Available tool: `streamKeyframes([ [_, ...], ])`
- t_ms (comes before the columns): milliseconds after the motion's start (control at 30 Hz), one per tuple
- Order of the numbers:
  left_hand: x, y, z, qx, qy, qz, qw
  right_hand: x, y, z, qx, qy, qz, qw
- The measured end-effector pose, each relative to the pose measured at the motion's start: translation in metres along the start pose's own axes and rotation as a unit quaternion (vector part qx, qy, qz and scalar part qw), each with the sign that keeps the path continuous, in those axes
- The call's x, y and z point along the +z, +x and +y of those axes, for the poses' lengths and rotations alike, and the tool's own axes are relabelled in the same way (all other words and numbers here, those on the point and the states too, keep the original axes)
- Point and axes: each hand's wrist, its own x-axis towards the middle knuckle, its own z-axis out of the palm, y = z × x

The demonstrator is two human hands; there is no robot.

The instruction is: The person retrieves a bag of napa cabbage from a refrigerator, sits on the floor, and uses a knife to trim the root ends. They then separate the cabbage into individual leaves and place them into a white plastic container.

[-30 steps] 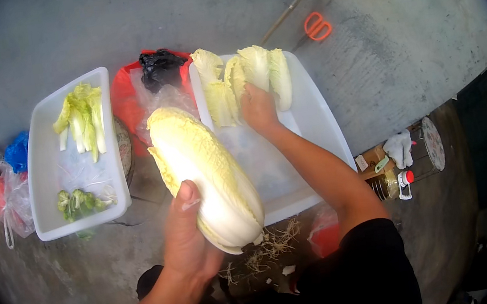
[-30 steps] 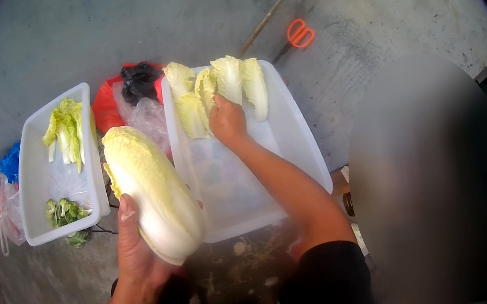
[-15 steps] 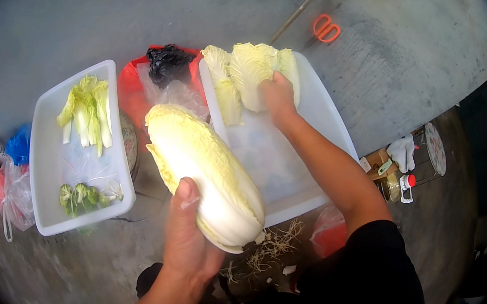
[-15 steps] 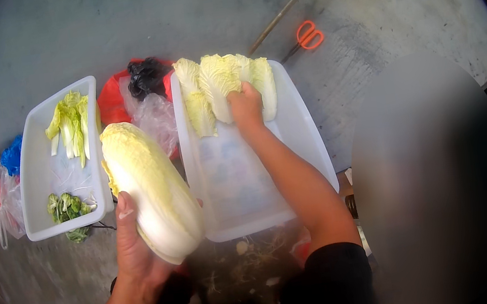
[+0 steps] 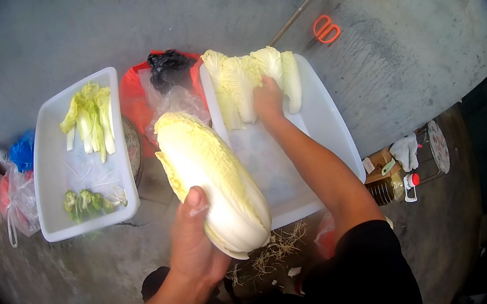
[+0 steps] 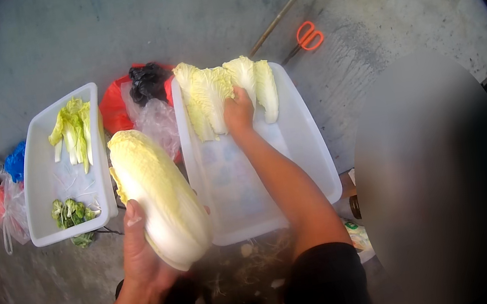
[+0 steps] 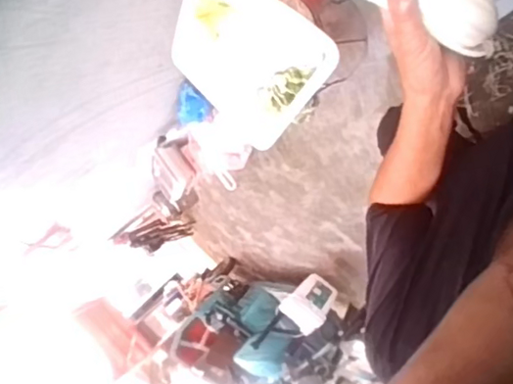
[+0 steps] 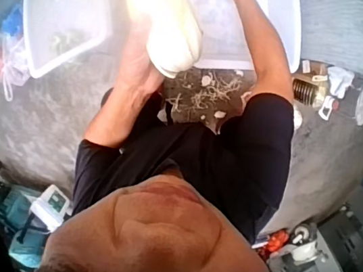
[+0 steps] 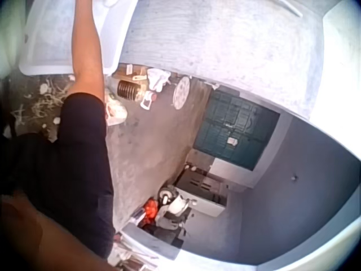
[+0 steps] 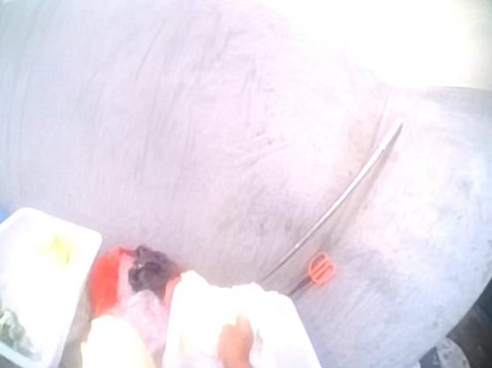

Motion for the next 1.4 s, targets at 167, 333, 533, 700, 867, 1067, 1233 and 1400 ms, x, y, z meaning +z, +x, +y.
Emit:
streamKeyframes([
  [167, -0.002, -0.001, 0.000, 0.000, 0.006, 0.009, 1.000, 0.005, -0.004, -0.011, 0.125, 0.287, -0.019, 0.949],
  [333, 0.001, -0.001, -0.001, 0.002, 0.002, 0.013, 1.000, 0.023, -0.020, -0.023, 0.099, 0.131, -0.044, 0.985],
  [533, 0.001, -0.002, 0.000, 0.000, 0.012, 0.012, 1.000, 0.033, -0.024, -0.007, 0.050, 0.045, -0.007, 0.998],
  [700, -0.004, -0.002, 0.002, -0.012, 0.014, 0.010, 1.000, 0.016, -0.036, -0.032, 0.132, 0.206, -0.099, 0.965],
  [867, -0.002, -0.003, -0.001, -0.012, 0.015, 0.005, 1.000, 0.021, -0.033, -0.011, 0.068, 0.244, -0.173, 0.952],
  [1067, -0.004, -0.002, -0.001, -0.015, 0.007, 0.007, 1.000, 0.022, -0.033, -0.014, 0.085, 0.136, -0.187, 0.969],
  [1233, 0.001, -0.002, -0.003, -0.016, 0.007, -0.010, 1.000, 0.020, -0.023, -0.010, 0.021, 0.043, -0.185, 0.982],
  [1400, -0.001, -0.002, -0.003, -0.026, -0.001, -0.015, 1.000, 0.007, -0.032, -0.029, 0.104, 0.070, -0.245, 0.961],
])
